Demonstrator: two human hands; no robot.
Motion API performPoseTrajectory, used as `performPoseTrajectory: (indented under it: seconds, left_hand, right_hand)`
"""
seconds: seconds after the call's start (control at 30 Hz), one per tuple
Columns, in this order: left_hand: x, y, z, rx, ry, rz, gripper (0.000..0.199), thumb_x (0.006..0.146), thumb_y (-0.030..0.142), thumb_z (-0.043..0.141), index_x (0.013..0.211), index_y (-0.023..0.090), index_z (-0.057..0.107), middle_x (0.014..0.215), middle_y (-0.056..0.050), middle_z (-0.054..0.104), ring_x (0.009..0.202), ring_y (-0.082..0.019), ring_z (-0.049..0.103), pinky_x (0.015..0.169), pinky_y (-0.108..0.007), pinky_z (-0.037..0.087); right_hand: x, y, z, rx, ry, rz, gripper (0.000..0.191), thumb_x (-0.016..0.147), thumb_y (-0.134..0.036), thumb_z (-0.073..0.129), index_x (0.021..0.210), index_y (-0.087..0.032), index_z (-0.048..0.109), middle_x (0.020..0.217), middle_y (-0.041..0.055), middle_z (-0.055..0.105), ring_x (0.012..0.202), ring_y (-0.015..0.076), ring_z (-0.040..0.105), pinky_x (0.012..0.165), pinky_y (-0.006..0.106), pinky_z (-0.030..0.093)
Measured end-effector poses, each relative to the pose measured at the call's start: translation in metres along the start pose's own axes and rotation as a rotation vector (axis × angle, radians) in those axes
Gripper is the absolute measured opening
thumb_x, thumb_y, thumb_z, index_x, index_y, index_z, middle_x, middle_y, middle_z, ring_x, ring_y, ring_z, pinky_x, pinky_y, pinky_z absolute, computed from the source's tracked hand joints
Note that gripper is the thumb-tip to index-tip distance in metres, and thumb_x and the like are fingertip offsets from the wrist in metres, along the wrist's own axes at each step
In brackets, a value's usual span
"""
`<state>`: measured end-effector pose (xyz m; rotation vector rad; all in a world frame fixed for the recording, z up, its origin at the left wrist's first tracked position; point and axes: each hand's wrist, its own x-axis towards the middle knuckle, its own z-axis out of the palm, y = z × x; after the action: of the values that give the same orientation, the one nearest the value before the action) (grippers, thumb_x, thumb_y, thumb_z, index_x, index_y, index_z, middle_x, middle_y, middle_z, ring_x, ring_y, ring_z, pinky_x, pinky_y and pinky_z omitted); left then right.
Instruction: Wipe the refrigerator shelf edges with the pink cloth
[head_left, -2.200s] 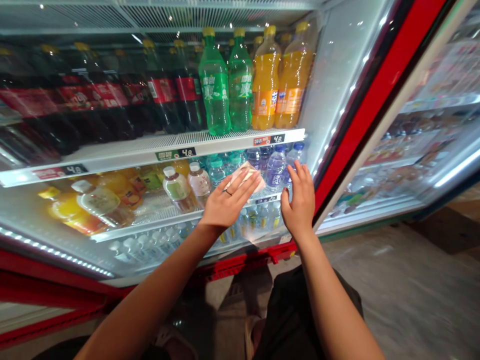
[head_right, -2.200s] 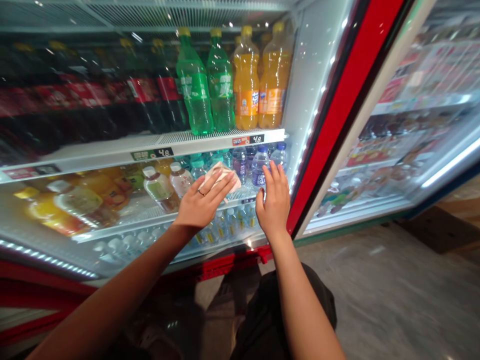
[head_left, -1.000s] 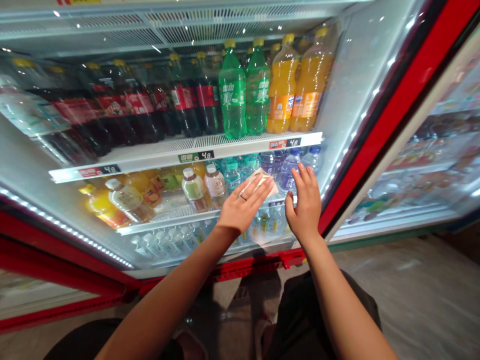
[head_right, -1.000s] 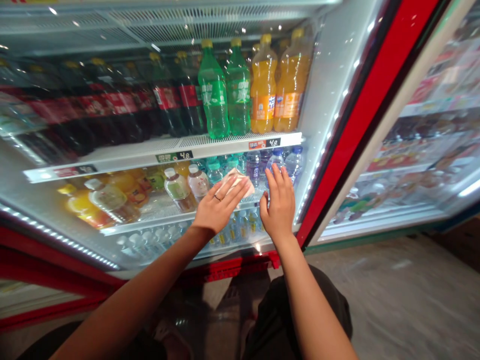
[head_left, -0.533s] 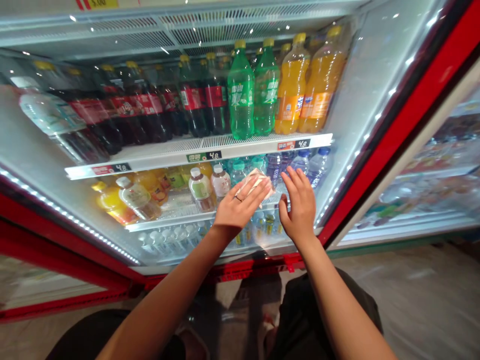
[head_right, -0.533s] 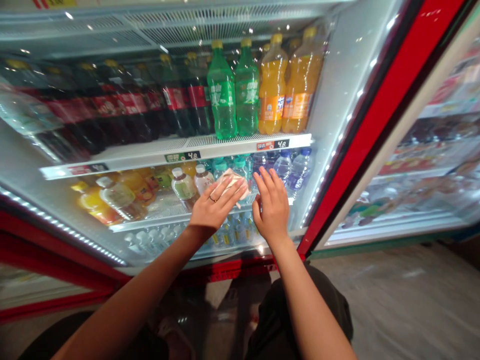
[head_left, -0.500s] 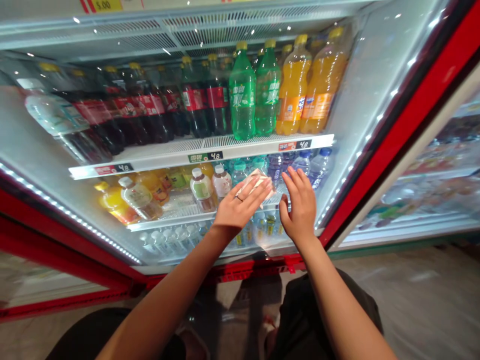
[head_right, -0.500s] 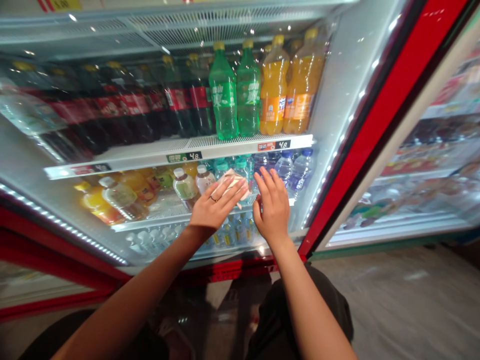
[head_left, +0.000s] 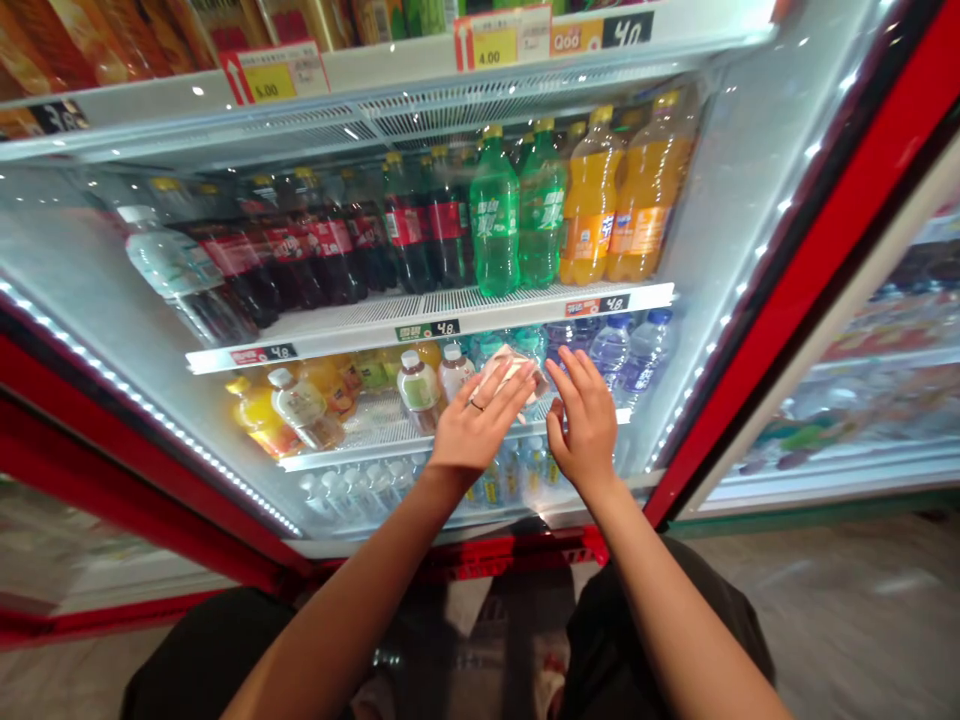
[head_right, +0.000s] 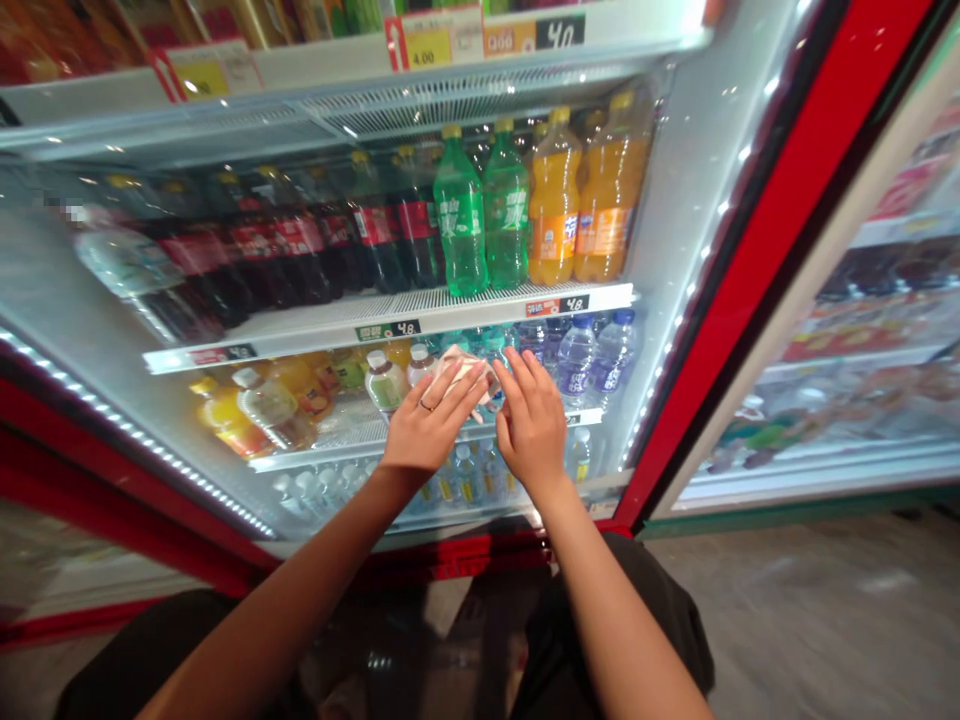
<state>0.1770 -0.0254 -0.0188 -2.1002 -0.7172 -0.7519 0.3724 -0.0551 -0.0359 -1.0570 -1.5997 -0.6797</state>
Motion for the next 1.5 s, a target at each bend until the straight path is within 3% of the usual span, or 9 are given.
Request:
performPoseTrajectory:
  seconds: [0.13,0.37,0.57,0.8,1.03,1.17,1.37,1.5]
  left_hand:
    - [-0.005,0.001,-0.004,0.017,0.034,-0.143,0.084,0.098,0.007,0.056,0.175,0.021,0.024,0.174,-0.002,0.042,0.17,-0.02,0.021,0.142,-0.041,0.015]
    - [-0.01,0.003,0.001,-0.015,-0.018,-0.07,0.086,0.098,0.008,0.055,0.176,0.02,0.02,0.173,-0.004,0.044,0.168,-0.02,0.028,0.141,-0.04,0.02]
    - [-0.012,0.003,-0.004,0.019,0.061,-0.177,0.079,0.099,0.008,0.054,0.173,0.021,0.029,0.172,0.001,0.045,0.168,-0.021,0.03,0.143,-0.04,0.009]
    - [-0.02,0.002,0.001,0.055,0.067,-0.034,0.069,0.1,0.009,0.055,0.167,0.018,0.044,0.174,0.0,0.043,0.17,-0.018,0.023,0.143,-0.038,0.01]
    - [-0.018,-0.007,-0.007,-0.039,0.053,-0.179,0.086,0.097,0.004,0.052,0.175,0.022,0.023,0.172,-0.002,0.044,0.169,-0.021,0.026,0.143,-0.046,0.016]
    - [-0.023,-0.001,-0.004,-0.001,0.089,-0.179,0.081,0.099,0.006,0.053,0.174,0.021,0.028,0.17,-0.001,0.048,0.168,-0.021,0.029,0.142,-0.042,0.018]
    - [-0.022,-0.008,-0.009,0.05,0.095,-0.143,0.075,0.101,0.007,0.051,0.172,0.02,0.032,0.17,0.002,0.049,0.166,-0.019,0.033,0.142,-0.037,0.008]
    - [-0.021,-0.013,-0.015,-0.004,0.068,-0.214,0.083,0.1,0.007,0.053,0.175,0.022,0.022,0.171,-0.003,0.048,0.166,-0.022,0.034,0.141,-0.042,0.018]
  right_hand:
    - [0.001,-0.003,-0.002,-0.001,0.036,-0.005,0.086,0.097,-0.008,0.047,0.174,-0.037,0.024,0.17,0.0054,0.051,0.16,0.0298,0.046,0.125,0.057,0.05]
    - [0.001,-0.005,0.001,-0.012,0.024,-0.015,0.085,0.096,-0.009,0.047,0.174,-0.036,0.025,0.17,0.0044,0.052,0.159,0.029,0.047,0.124,0.056,0.051]
    - [0.0,-0.011,0.002,-0.071,0.067,-0.023,0.083,0.095,-0.008,0.048,0.172,-0.035,0.031,0.165,0.0034,0.058,0.161,0.0289,0.044,0.126,0.056,0.049]
    - [0.001,-0.014,0.007,-0.049,0.055,-0.03,0.084,0.096,-0.01,0.049,0.173,-0.037,0.028,0.166,0.0027,0.057,0.159,0.0298,0.047,0.124,0.055,0.05]
    - [0.002,-0.018,0.009,-0.036,0.025,-0.025,0.089,0.096,-0.007,0.049,0.175,-0.039,0.022,0.17,0.0003,0.053,0.16,0.028,0.046,0.127,0.052,0.048]
    - [0.003,-0.019,0.011,-0.041,0.047,-0.041,0.088,0.096,-0.006,0.048,0.175,-0.037,0.023,0.17,0.001,0.052,0.16,0.0282,0.045,0.127,0.052,0.048]
    - [0.004,-0.015,0.016,-0.081,0.078,-0.036,0.087,0.097,-0.007,0.049,0.175,-0.036,0.022,0.173,0.0025,0.048,0.162,0.0293,0.042,0.127,0.052,0.046]
    - [0.003,-0.008,0.016,-0.111,0.087,-0.031,0.089,0.097,-0.008,0.049,0.176,-0.036,0.018,0.178,0.0025,0.039,0.165,0.0303,0.035,0.128,0.054,0.045]
